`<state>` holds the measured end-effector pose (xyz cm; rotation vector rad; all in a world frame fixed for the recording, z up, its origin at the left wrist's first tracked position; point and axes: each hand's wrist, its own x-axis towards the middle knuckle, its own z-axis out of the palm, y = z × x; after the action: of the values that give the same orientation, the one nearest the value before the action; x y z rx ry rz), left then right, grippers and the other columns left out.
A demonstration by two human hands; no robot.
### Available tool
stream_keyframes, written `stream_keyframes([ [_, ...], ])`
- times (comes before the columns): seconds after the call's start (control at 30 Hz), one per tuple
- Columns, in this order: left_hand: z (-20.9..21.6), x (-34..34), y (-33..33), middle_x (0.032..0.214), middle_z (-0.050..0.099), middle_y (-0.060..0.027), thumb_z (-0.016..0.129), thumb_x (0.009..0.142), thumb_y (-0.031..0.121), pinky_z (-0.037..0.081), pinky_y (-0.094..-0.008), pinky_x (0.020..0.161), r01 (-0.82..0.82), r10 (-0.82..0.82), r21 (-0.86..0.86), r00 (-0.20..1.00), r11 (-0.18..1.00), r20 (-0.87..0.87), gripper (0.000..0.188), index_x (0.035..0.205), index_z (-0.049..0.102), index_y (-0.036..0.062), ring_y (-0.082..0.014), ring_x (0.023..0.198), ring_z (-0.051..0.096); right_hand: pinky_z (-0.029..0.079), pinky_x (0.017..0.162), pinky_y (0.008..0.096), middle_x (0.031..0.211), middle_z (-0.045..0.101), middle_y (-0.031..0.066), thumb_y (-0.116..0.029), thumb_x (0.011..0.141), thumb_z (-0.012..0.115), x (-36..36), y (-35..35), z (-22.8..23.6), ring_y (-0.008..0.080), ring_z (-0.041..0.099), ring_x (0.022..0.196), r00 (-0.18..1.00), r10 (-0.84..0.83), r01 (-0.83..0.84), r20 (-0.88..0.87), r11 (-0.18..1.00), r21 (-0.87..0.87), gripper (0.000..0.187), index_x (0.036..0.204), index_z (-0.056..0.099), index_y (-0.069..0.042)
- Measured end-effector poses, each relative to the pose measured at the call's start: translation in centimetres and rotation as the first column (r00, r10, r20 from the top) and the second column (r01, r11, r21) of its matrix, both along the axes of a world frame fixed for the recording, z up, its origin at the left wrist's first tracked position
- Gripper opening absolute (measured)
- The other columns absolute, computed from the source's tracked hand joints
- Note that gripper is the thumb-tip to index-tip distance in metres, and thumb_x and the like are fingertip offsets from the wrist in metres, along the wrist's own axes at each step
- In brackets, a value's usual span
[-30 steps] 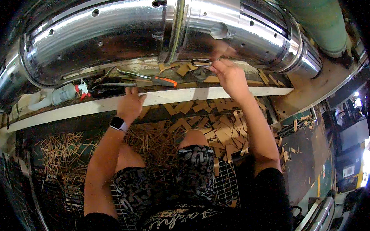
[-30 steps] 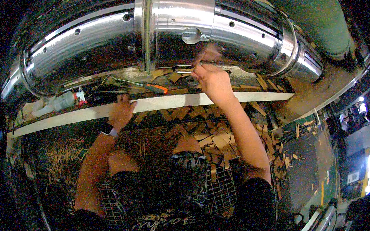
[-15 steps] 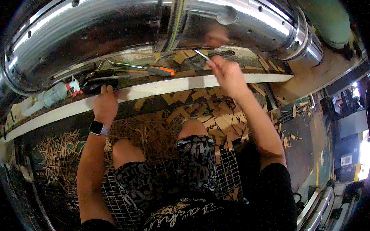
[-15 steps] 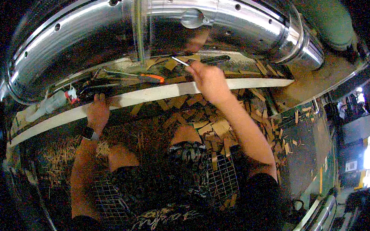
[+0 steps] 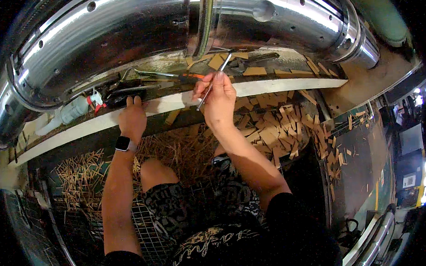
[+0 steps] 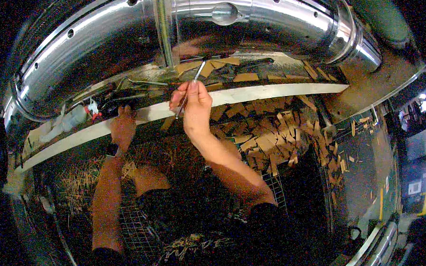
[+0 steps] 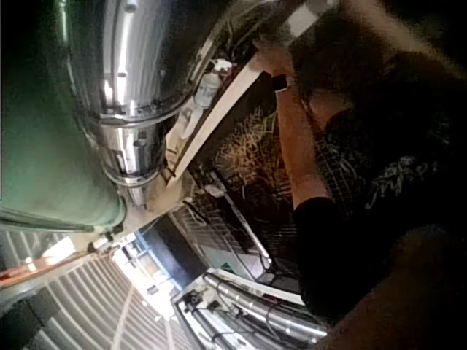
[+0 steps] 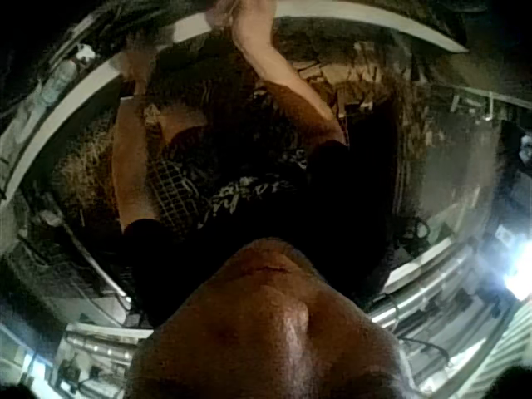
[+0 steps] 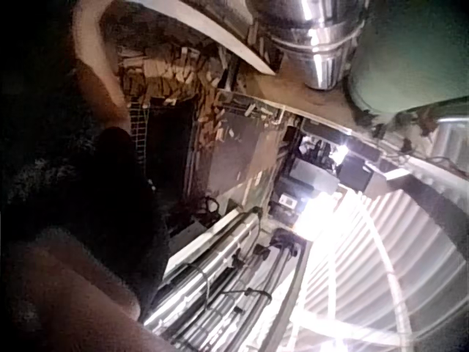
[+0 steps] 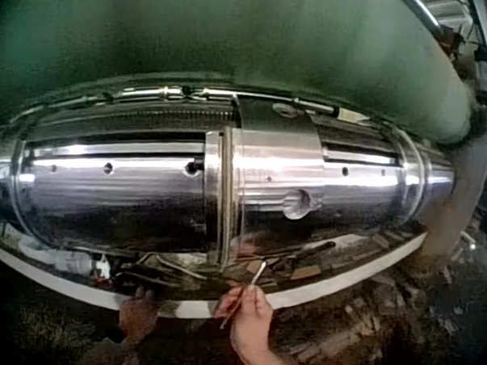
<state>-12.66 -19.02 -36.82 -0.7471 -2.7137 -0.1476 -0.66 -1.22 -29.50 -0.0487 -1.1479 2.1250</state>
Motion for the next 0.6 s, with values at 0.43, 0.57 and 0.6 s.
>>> stream_keyframes([
  [0.43, -5.2, -3.2, -1.6, 0.094, 0.048, -0.0187, 0.049, 0.084, 0.025, 0.048, -0.0424, 0.050, 0.134, -0.145, 0.336, 0.989, 0.932, 0.010, 0.026, 0.097, 0.045, 0.0023, -0.0355, 0.065, 0.057, 0.032, 0.050, 0.0233, 0.056, 0.041, -0.0010, -0.029, 0.090, 0.044, 5.3, 9.8, 3.1, 0.0071, 0.037, 0.055, 0.878, -0.315, -0.128, 0.362, 0.573, 0.809, 0.034, 0.068, 0.049, -0.003],
  [0.57, -0.9, -0.2, 0.0, 0.095, 0.047, -0.0204, 0.049, 0.084, 0.024, 0.048, -0.0421, 0.049, 0.028, -0.025, 0.074, 0.999, 0.997, -0.038, 0.026, 0.098, 0.044, 0.0021, -0.0359, 0.063, 0.057, 0.032, 0.049, 0.0240, 0.055, 0.042, -0.0010, -0.030, 0.090, 0.044, 5.3, 11.3, 4.3, 0.0073, 0.037, 0.053, 0.842, -0.325, -0.206, 0.431, 0.545, 0.813, 0.035, 0.069, 0.050, -0.003],
  [0.6, -0.8, -0.2, 0.0, 0.096, 0.047, -0.0210, 0.049, 0.084, 0.023, 0.047, -0.0420, 0.049, 0.023, -0.022, 0.074, 1.000, 0.997, -0.020, 0.026, 0.098, 0.044, 0.0020, -0.0359, 0.063, 0.057, 0.033, 0.049, 0.0241, 0.055, 0.042, -0.0009, -0.030, 0.090, 0.044, 5.2, 11.7, 4.5, 0.0074, 0.037, 0.053, 0.832, -0.315, -0.235, 0.457, 0.546, 0.804, 0.035, 0.069, 0.050, -0.003],
])
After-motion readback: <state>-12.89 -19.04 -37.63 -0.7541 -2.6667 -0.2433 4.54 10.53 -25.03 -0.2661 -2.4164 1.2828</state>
